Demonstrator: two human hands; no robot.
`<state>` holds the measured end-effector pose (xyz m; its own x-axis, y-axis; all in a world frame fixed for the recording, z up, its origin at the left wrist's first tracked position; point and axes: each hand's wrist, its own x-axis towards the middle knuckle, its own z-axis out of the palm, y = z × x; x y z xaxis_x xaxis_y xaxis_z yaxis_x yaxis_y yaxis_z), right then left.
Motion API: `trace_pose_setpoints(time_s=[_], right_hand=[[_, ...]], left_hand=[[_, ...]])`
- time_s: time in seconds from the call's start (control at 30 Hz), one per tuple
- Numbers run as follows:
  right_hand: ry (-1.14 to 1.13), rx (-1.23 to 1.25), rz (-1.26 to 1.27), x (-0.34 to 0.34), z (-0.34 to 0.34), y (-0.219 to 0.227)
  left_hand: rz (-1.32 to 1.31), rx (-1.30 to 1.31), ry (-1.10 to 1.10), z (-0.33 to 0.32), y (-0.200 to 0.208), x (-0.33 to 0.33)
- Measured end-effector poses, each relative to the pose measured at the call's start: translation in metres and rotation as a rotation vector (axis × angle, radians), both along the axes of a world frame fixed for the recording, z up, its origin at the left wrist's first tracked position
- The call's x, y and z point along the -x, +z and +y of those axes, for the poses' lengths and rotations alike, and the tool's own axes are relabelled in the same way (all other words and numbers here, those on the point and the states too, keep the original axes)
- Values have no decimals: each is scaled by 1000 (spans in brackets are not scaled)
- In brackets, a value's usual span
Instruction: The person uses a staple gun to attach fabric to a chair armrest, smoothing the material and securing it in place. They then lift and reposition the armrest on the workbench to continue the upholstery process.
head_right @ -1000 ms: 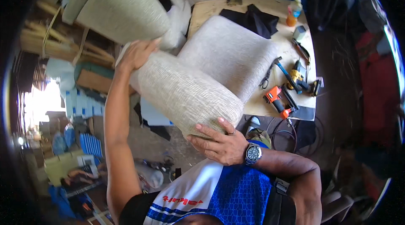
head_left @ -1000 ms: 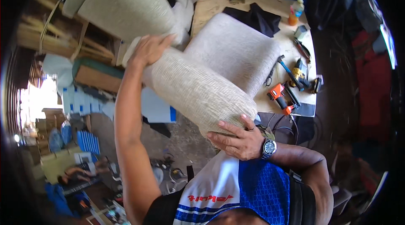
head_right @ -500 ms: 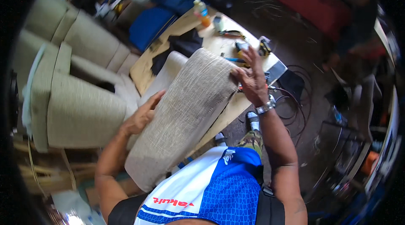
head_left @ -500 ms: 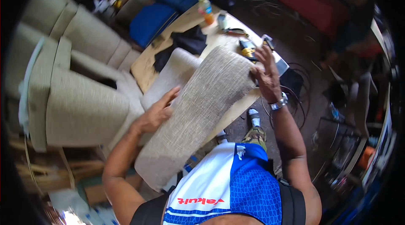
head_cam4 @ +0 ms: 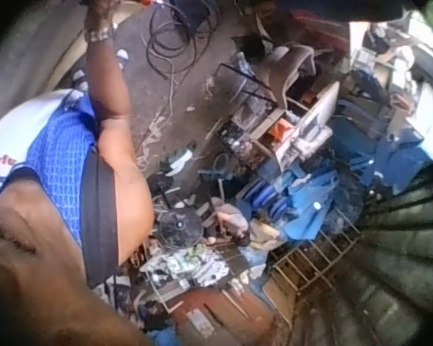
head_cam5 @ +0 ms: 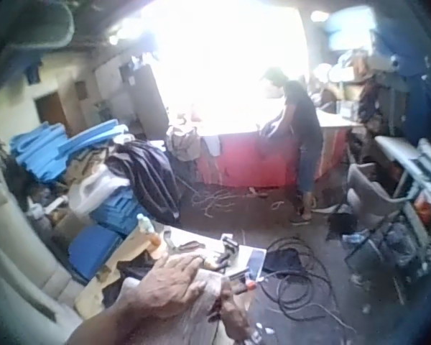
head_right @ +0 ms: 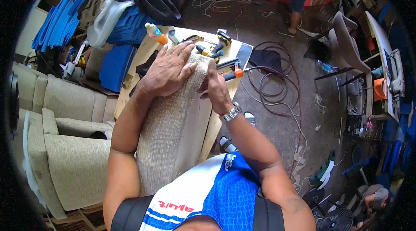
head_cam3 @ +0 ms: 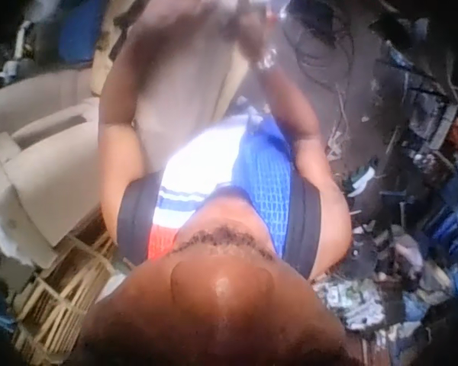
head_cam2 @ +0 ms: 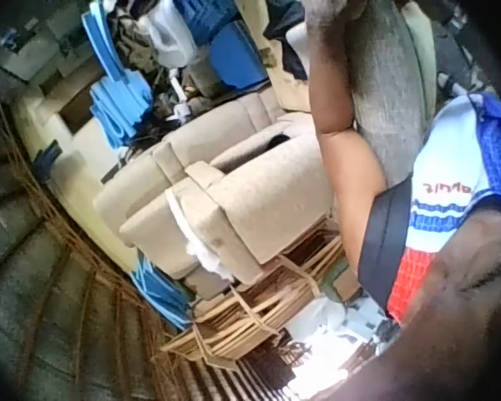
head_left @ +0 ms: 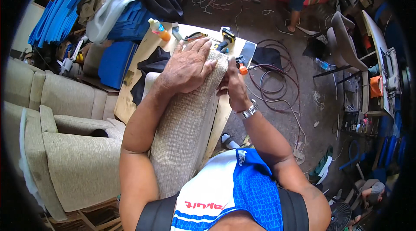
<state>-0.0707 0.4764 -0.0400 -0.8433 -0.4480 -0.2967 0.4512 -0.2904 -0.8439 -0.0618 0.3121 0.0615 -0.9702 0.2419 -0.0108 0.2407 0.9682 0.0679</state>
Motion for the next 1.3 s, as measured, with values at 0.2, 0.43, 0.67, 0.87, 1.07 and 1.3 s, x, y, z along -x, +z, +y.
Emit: trace_pose_setpoints(time_s=[0.2, 0.43, 0.67, 0.87, 1.07, 1.3], right_hand=[[-303, -37, 74, 16, -36, 12], [-324, -173, 52, 14, -39, 35], [-459, -564, 406, 26, -43, 2], [-527, -705, 790, 29, -37, -17], [-509, -338, 448, 15, -51, 1], [-491, -405, 392, 26, -43, -13]], left_hand=[[26, 12, 51, 6, -2, -3], [-38, -9, 154, 15, 4, -7], [-39, -60, 148, 17, 5, -8], [23, -1016, 136, -50, -29, -79], [-364, -1868, 359, -66, -84, -186], [-93, -426, -26, -35, -20, -23]])
